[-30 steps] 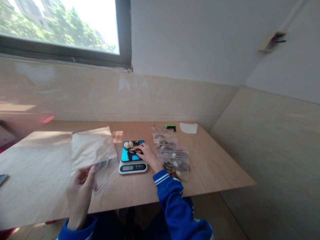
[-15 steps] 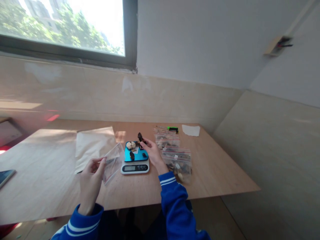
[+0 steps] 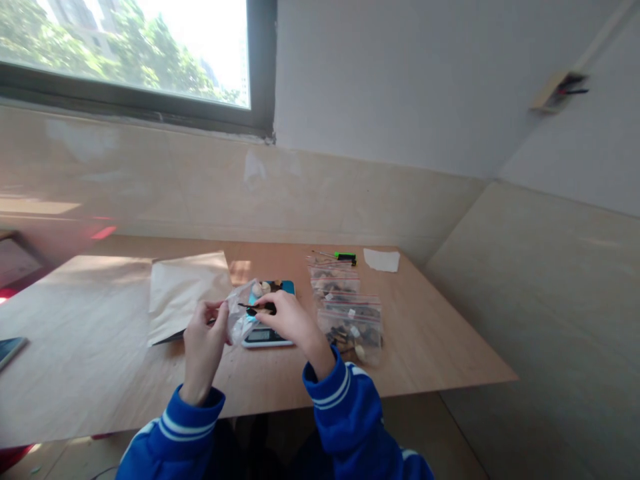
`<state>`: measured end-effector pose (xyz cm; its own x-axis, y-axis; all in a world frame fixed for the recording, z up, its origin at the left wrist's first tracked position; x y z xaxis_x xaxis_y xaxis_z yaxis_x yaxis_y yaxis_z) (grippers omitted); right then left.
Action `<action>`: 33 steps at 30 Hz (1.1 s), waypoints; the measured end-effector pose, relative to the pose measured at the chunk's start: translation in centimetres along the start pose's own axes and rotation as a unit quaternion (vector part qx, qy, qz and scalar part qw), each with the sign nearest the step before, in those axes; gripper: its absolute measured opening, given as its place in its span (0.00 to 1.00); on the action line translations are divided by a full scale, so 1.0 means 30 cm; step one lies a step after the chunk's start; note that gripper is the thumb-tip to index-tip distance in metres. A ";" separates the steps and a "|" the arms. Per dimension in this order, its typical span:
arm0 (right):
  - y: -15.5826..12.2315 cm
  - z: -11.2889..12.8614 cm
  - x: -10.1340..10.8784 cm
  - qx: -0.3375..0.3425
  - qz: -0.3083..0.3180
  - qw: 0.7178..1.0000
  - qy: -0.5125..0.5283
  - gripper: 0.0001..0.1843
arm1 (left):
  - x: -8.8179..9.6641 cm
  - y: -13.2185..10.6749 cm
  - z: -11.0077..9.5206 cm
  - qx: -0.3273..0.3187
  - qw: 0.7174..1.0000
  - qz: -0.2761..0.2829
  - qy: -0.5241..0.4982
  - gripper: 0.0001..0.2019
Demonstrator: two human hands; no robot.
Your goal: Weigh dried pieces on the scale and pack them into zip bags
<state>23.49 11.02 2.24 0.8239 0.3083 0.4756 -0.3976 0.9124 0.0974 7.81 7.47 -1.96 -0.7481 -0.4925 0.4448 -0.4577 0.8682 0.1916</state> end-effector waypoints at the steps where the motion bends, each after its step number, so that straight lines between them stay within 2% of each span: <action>1: 0.000 0.009 -0.008 0.005 -0.013 0.998 -0.057 0.12 | -0.005 -0.008 -0.002 -0.002 1.000 0.004 -0.007 0.12; 3: 0.006 0.033 -0.034 0.019 -0.024 0.993 -0.116 0.13 | -0.015 -0.021 -0.005 -0.009 1.000 0.016 -0.023 0.12; 5: 0.013 0.068 -0.060 0.043 -0.014 0.992 -0.116 0.16 | -0.020 -0.027 -0.004 -0.012 0.999 0.024 -0.038 0.13; 7: 0.016 0.107 -0.070 0.084 0.000 0.993 -0.082 0.18 | -0.015 -0.024 0.005 -0.007 0.998 0.027 -0.055 0.13; 10: 0.012 0.119 -0.030 0.148 -0.020 0.989 -0.004 0.14 | 0.011 -0.007 0.032 0.011 0.997 0.020 -0.080 0.13; 13: 0.020 0.007 0.040 0.164 -0.069 0.984 0.011 0.15 | 0.049 0.010 0.064 0.032 0.994 0.010 -0.100 0.14; 15: 0.040 -0.126 0.067 0.134 -0.058 0.989 -0.036 0.19 | 0.072 0.013 0.079 0.042 0.992 0.004 -0.117 0.14; 17: 0.065 -0.269 0.082 0.076 -0.038 0.993 -0.085 0.23 | 0.090 0.009 0.086 0.048 0.990 0.001 -0.132 0.14; 20: 0.094 -0.400 0.087 0.069 -0.021 0.991 -0.112 0.26 | 0.103 -0.003 0.083 0.052 0.987 0.003 -0.150 0.14; 23: 0.110 -0.428 0.081 0.092 -0.026 0.989 -0.113 0.21 | 0.106 -0.015 0.074 0.056 0.986 0.008 -0.159 0.14; 27: 0.114 -0.398 0.065 0.107 -0.049 0.987 -0.108 0.13 | 0.104 -0.023 0.064 0.057 0.984 0.016 -0.167 0.14; 33: 0.111 -0.362 0.057 0.116 -0.100 0.985 -0.081 0.12 | 0.100 -0.037 0.074 0.068 0.979 0.028 -0.189 0.14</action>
Point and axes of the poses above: each hand's wrist, its own y-axis towards the middle knuckle, its own x-axis out of the back of the hand, z = x × y, the point moved 4 cm from there along y, towards the middle knuckle, and after that the axes turned 12 degrees about y, right-handed, at the moved point
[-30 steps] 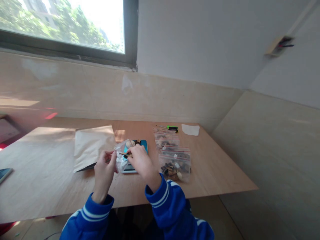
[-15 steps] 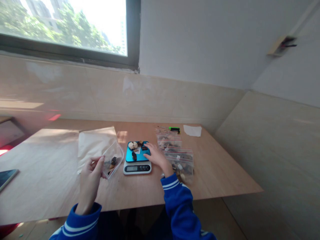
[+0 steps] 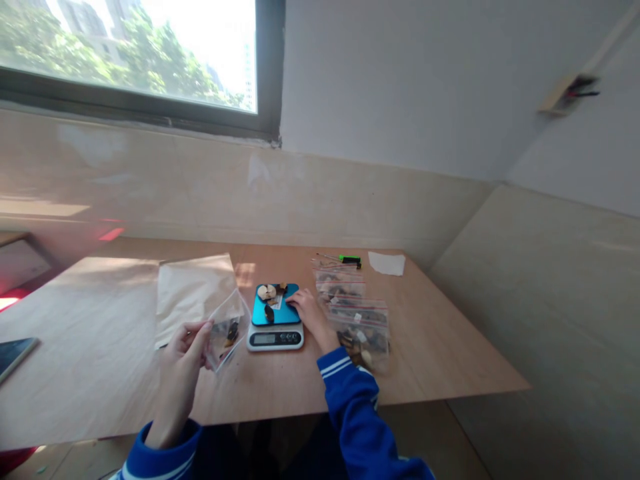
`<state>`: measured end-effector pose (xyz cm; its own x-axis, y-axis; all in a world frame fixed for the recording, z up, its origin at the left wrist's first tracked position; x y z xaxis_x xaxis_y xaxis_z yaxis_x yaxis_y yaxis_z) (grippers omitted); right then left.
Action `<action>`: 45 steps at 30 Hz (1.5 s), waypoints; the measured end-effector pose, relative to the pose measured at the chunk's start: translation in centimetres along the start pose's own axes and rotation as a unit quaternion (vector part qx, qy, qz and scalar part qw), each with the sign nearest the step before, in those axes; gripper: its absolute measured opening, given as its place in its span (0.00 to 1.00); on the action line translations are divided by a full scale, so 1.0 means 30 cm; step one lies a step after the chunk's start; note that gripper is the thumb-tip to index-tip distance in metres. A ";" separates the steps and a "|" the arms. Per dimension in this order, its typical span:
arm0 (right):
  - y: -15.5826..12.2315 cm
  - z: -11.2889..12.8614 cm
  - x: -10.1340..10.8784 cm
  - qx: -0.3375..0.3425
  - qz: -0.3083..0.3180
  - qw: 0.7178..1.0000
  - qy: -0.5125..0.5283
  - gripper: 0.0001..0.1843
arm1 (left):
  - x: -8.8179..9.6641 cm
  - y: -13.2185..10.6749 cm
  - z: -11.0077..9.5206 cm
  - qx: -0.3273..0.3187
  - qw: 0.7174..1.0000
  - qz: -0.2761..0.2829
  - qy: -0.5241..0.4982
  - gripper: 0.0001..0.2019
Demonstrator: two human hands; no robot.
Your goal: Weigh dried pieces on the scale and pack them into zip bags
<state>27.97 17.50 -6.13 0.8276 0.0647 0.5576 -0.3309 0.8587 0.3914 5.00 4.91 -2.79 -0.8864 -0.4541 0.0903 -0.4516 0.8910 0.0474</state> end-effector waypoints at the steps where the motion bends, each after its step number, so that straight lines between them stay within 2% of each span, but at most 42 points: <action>1: 0.003 0.004 0.003 -0.001 -0.011 1.000 0.007 0.12 | 0.000 -0.001 0.003 0.002 1.000 0.002 -0.001 0.15; 5: 0.024 0.053 0.013 0.001 -0.053 0.998 0.045 0.11 | -0.006 -0.002 0.012 0.016 1.000 0.011 -0.008 0.16; 9: 0.032 0.208 0.003 0.018 -0.068 0.991 0.110 0.11 | -0.026 -0.004 0.010 0.028 0.999 0.013 -0.014 0.17; 11: 0.028 0.306 -0.009 0.034 -0.027 0.984 0.172 0.13 | -0.036 -0.005 0.008 0.033 0.999 0.014 -0.014 0.18; 12: 0.025 0.347 -0.016 0.044 0.013 0.980 0.192 0.15 | -0.039 -0.006 0.008 0.034 0.999 0.016 -0.015 0.18; 14: 0.018 0.392 -0.020 0.057 0.082 0.973 0.206 0.19 | -0.037 -0.006 0.010 0.032 0.999 0.016 -0.016 0.18; 16: 0.011 0.367 -0.006 0.046 0.080 0.979 0.184 0.17 | -0.024 -0.004 0.015 0.026 0.999 0.010 -0.016 0.17; 19: -0.006 0.238 0.013 -0.024 -0.020 0.996 0.088 0.14 | 0.008 0.003 0.027 0.025 1.000 -0.011 -0.010 0.15; 21: -0.027 0.154 -0.015 -0.074 -0.050 0.996 0.004 0.16 | 0.022 0.007 0.034 0.028 0.999 -0.016 -0.003 0.15; 24: -0.055 0.085 -0.102 -0.121 -0.043 0.989 -0.071 0.26 | 0.028 0.009 0.038 0.031 0.999 -0.016 0.000 0.16; 27: -0.063 0.067 -0.173 -0.130 -0.038 0.988 -0.078 0.31 | 0.031 0.005 0.034 0.029 0.999 -0.019 0.001 0.17; 29: -0.060 0.060 -0.184 -0.121 -0.054 0.989 -0.065 0.25 | 0.038 0.002 0.029 0.022 1.000 -0.019 0.001 0.17; 31: -0.056 0.052 -0.170 -0.105 -0.077 0.990 -0.045 0.16 | 0.047 -0.001 0.028 0.016 1.000 -0.019 0.000 0.16; 33: -0.056 0.043 -0.147 -0.089 -0.090 0.992 -0.027 0.13 | 0.054 -0.002 0.031 0.018 1.000 -0.020 -0.003 0.16; 40: -0.072 0.045 -0.097 -0.074 -0.110 0.991 -0.008 0.13 | 0.032 -0.009 0.049 0.027 0.999 -0.013 -0.026 0.15; 45: -0.059 0.083 -0.067 -0.074 -0.169 0.982 0.049 0.12 | 0.026 -0.010 0.057 0.034 0.999 -0.008 -0.033 0.16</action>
Point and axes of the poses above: each hand's wrist, its own y-axis towards the middle knuckle, its own x-axis out of the back of the hand, z = x × y, the point moved 4 cm from there along y, towards the middle knuckle, and after that the axes turned 12 degrees about y, right-handed, at the moved point
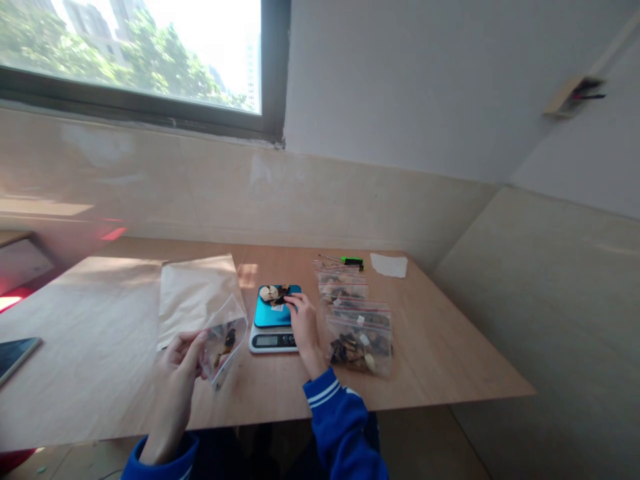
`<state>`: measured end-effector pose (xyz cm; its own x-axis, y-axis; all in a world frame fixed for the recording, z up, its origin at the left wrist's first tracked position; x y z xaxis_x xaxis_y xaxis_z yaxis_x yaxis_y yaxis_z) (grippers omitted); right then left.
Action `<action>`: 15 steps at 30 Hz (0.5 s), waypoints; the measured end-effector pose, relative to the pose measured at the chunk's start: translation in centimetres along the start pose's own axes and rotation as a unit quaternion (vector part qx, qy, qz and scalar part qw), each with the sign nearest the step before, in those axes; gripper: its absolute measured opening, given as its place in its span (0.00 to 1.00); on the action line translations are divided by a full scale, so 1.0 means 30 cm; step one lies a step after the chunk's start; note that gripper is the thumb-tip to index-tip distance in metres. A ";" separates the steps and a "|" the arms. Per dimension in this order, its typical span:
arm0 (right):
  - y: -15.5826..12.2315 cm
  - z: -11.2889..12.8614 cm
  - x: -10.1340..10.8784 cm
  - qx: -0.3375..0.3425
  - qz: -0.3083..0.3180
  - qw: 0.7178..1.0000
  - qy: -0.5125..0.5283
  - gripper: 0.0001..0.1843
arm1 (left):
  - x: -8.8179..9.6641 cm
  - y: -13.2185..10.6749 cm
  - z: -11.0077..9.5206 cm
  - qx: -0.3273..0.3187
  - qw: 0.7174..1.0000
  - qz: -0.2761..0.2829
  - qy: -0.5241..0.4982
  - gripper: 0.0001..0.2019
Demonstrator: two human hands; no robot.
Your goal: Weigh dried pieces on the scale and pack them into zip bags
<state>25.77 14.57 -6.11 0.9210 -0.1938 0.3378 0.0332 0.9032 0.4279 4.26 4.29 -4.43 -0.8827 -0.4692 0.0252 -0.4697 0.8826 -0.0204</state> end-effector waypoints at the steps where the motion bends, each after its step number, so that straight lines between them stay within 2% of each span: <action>1: 0.003 0.020 0.002 -0.001 -0.010 0.999 0.033 0.11 | 0.000 0.000 0.000 0.002 1.000 0.000 0.000 0.16; 4: 0.007 0.110 -0.004 0.015 -0.007 0.990 0.143 0.10 | -0.006 0.000 -0.004 0.007 1.000 -0.002 0.002 0.18; 6: 0.000 0.189 -0.014 0.042 0.023 0.982 0.184 0.10 | -0.014 0.001 -0.005 0.008 1.000 -0.001 0.007 0.19; 10: -0.036 0.323 -0.040 0.110 0.125 0.973 0.158 0.10 | -0.027 0.004 0.001 0.011 1.000 0.007 0.006 0.21; 13: -0.054 0.347 -0.061 0.144 0.197 0.961 0.134 0.11 | -0.025 0.004 0.006 0.014 1.000 0.008 -0.008 0.21; 15: -0.037 0.313 -0.064 0.139 0.183 0.965 0.123 0.13 | -0.018 0.004 0.006 0.013 1.000 0.004 -0.012 0.20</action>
Point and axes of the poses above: each hand's wrist, its own y-axis towards the middle knuckle, its own x-axis out of the back of the hand, z = x × y, the point moved 4 cm from there along y, towards the middle knuckle, and after that the axes turned 12 degrees about y, right-handed, at the moved point
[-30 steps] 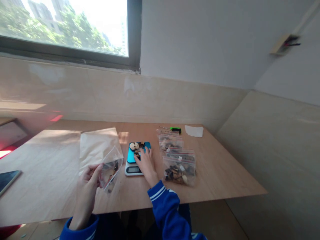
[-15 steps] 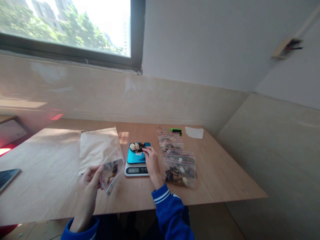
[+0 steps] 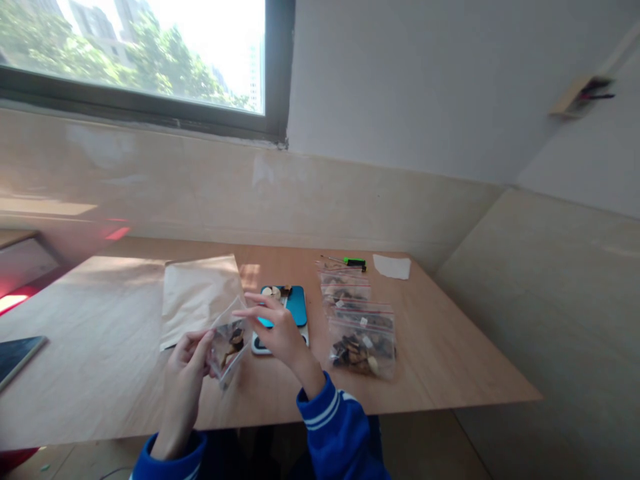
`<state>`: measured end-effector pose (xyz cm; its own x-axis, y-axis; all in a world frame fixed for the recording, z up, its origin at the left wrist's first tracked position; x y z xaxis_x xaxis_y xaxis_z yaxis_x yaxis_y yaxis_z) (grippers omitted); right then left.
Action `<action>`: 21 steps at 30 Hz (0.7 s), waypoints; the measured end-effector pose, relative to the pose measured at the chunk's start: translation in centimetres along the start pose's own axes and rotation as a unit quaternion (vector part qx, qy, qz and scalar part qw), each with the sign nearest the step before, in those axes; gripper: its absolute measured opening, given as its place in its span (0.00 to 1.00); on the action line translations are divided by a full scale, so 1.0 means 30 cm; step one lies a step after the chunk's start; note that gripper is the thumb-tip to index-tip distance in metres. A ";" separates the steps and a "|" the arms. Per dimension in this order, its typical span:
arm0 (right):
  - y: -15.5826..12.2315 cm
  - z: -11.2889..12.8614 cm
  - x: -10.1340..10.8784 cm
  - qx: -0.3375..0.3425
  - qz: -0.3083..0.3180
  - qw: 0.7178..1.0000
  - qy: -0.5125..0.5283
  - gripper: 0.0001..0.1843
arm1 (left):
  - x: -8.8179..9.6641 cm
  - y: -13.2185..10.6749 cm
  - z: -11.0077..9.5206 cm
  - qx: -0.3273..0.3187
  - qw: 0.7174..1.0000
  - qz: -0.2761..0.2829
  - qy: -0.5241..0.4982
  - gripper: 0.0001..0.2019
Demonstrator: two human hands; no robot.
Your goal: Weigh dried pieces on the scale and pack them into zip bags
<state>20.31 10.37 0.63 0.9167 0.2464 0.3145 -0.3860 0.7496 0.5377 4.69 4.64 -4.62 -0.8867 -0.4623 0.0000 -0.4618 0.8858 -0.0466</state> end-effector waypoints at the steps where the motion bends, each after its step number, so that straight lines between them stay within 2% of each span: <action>1: 0.006 -0.033 0.012 -0.011 -0.024 1.000 -0.015 0.13 | 0.004 0.000 0.000 -0.001 1.000 -0.002 0.000 0.20; 4: 0.033 -0.168 0.043 -0.076 -0.073 0.988 -0.109 0.16 | 0.013 -0.001 0.001 0.000 1.000 -0.007 0.009 0.19; 7: 0.058 -0.304 0.041 -0.160 -0.030 0.967 -0.195 0.27 | 0.017 -0.003 0.004 -0.005 1.000 -0.004 0.013 0.18; 9: 0.070 -0.359 0.032 -0.188 -0.013 0.961 -0.205 0.29 | 0.019 -0.004 0.006 -0.013 1.000 -0.001 0.013 0.17; 14: 0.087 -0.385 0.029 -0.181 -0.028 0.967 -0.180 0.18 | 0.027 -0.007 0.010 -0.016 1.000 0.001 0.008 0.16; 21: 0.079 -0.368 0.092 -0.176 -0.106 0.970 -0.127 0.18 | 0.028 -0.004 0.012 -0.004 1.000 -0.005 -0.002 0.16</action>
<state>23.08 19.60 -5.85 0.8991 -0.0624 0.4333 -0.0917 0.9410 0.3257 4.00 4.14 -4.98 -0.8817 -0.4718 -0.0037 -0.4713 0.8811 -0.0386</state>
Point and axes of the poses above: each hand's wrist, its own y-axis towards the middle knuckle, its own x-axis out of the back of the hand, z = x × y, the point moved 4 cm from there along y, towards the middle knuckle, and after that the axes turned 12 degrees about y, right-handed, at the moved point
